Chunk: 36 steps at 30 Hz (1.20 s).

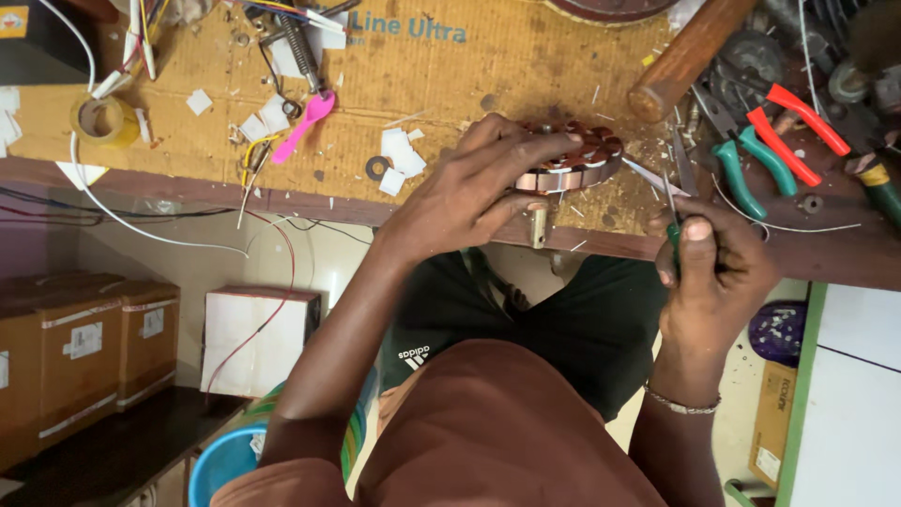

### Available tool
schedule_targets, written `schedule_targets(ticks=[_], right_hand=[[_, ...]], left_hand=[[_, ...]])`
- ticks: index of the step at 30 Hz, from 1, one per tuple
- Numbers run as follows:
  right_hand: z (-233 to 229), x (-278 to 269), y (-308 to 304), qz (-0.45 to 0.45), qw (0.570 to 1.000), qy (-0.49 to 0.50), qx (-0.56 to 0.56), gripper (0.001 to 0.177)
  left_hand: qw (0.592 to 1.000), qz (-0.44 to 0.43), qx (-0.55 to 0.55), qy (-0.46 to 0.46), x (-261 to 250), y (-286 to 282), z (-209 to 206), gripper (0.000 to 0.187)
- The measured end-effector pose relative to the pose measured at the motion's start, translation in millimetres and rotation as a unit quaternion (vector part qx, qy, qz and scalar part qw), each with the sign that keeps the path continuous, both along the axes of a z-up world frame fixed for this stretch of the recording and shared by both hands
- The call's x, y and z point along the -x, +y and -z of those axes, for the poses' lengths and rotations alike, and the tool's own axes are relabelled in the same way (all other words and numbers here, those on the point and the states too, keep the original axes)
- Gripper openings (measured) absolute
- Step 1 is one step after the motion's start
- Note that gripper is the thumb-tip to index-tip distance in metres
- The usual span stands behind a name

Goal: The person uses a screwdriver to pry and adjust copper windings on a cylindrical electrical component, likely a motor armature. They also insert small white insulating pieces between the windings and use scissors to trim excess material.

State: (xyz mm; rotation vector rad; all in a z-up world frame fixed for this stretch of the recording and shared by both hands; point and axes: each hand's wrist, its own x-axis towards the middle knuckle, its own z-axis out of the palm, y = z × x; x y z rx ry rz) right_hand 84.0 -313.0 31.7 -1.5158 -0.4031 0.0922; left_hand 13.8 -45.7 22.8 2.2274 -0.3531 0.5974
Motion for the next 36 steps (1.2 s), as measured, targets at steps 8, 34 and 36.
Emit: schedule_targets(ticks=[8, 34, 36], right_hand=[[-28, -49, 41, -0.066, 0.988, -0.142, 0.004, 0.036], [-27, -57, 113, -0.073, 0.996, -0.042, -0.036, 0.030], [-27, -56, 113, -0.058, 0.997, -0.035, -0.029, 0.029]], left_hand=[[1.000, 0.002, 0.017, -0.002, 3, 4, 9, 0.044], [0.989, -0.112, 0.088, -0.048, -9, -34, 3, 0.043], [0.988, -0.125, 0.075, -0.048, -8, -40, 0, 0.036]])
